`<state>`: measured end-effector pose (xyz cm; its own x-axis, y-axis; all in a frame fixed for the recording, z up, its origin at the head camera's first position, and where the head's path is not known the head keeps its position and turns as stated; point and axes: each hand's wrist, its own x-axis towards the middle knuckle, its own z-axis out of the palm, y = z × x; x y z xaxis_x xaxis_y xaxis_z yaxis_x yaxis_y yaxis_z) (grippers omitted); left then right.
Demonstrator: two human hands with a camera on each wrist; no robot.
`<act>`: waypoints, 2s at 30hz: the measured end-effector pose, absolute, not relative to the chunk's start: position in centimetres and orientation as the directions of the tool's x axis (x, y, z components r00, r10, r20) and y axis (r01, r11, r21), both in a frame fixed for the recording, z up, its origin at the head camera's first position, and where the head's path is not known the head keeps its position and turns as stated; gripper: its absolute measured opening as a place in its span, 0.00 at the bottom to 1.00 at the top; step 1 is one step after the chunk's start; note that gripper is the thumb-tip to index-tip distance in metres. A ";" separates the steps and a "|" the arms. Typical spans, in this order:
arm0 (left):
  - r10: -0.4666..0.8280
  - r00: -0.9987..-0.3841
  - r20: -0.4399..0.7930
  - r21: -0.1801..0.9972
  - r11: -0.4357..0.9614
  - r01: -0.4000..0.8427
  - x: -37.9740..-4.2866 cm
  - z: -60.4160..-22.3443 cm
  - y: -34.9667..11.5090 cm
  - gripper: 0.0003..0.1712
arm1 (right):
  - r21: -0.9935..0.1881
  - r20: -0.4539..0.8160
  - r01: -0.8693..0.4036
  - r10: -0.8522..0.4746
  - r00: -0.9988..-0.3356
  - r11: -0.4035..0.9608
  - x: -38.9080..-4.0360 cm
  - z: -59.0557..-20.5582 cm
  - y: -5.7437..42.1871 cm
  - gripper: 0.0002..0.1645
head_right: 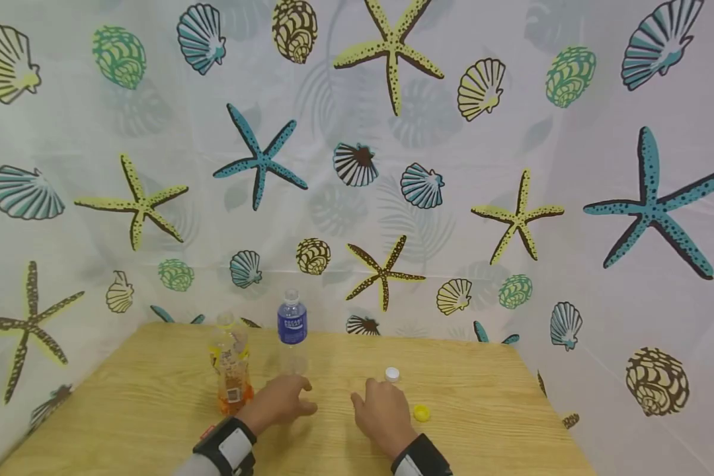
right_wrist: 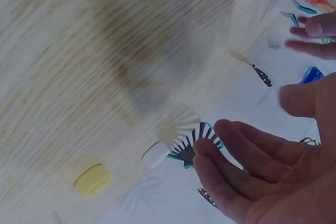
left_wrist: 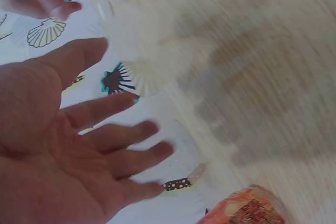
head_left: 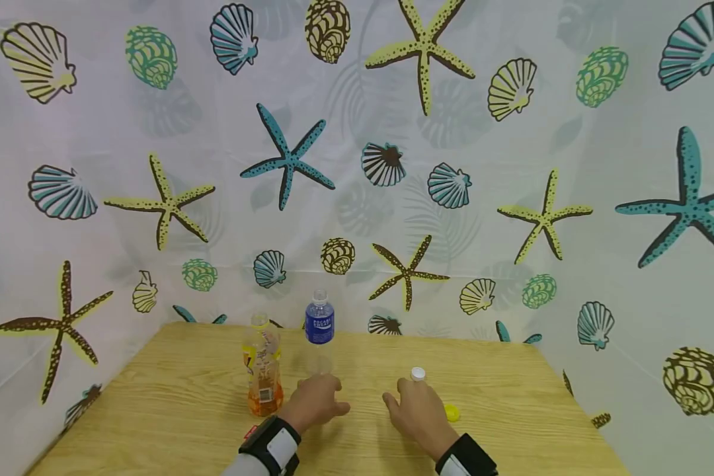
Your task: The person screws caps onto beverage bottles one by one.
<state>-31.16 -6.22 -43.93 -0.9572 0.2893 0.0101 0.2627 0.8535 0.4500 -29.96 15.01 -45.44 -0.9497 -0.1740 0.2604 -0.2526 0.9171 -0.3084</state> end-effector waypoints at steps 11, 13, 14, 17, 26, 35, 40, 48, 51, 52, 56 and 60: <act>0.379 -0.892 0.247 0.562 0.694 0.450 -31.9 -37.1 -7.4 0.10 | -0.382 0.187 -0.294 -0.239 -0.953 0.876 -29.8 -45.8 15.6 0.18; 0.293 -0.904 0.313 0.596 0.680 0.427 -32.2 -34.8 -8.1 0.12 | -0.377 0.182 -0.287 -0.234 -0.955 0.880 -29.9 -45.8 15.6 0.16; 0.240 -0.910 0.339 0.616 0.674 0.407 -32.3 -33.6 -8.5 0.13 | -0.375 0.179 -0.283 -0.231 -0.956 0.883 -29.9 -45.8 15.6 0.16; 0.094 -0.907 0.411 0.652 0.664 0.365 -32.4 -30.7 -10.2 0.19 | -0.368 0.174 -0.275 -0.225 -0.959 0.888 -30.0 -45.8 15.7 0.14; -0.089 -0.973 0.211 0.880 0.451 0.150 -31.5 -27.9 -18.1 0.43 | -0.378 0.171 -0.269 -0.219 -0.961 0.886 -30.0 -45.6 15.9 0.12; 0.069 -0.997 0.020 0.889 0.455 0.050 -30.5 -32.9 -20.9 0.59 | -0.353 0.186 -0.274 -0.220 -0.958 0.895 -29.9 -45.5 15.9 0.11; 0.111 -0.993 -0.031 0.917 0.398 0.016 -30.3 -36.4 -20.2 0.59 | -0.318 0.192 -0.265 -0.212 -0.958 0.910 -30.1 -45.3 16.1 0.08; 0.000 -1.000 -0.026 0.977 0.210 -0.026 -30.5 -41.3 -18.5 0.58 | -0.307 0.198 -0.241 -0.186 -0.962 0.921 -30.1 -45.4 16.6 0.08; -0.047 -0.999 -0.026 0.980 0.197 -0.035 -30.7 -42.1 -18.2 0.59 | -0.302 0.201 -0.243 -0.187 -0.961 0.922 -30.1 -45.5 16.6 0.09; -0.064 -0.998 -0.028 0.979 0.201 -0.041 -30.7 -42.2 -18.2 0.59 | -0.301 0.204 -0.246 -0.189 -0.960 0.922 -30.1 -45.4 16.6 0.09; -0.104 -0.994 -0.027 0.972 0.231 -0.051 -30.9 -42.5 -18.1 0.59 | -0.300 0.216 -0.253 -0.193 -0.957 0.920 -30.0 -45.4 16.5 0.09; -0.124 -0.992 -0.026 0.967 0.250 -0.057 -30.9 -42.1 -17.9 0.59 | -0.303 0.198 -0.243 -0.189 -0.962 0.921 -30.0 -45.2 16.5 0.10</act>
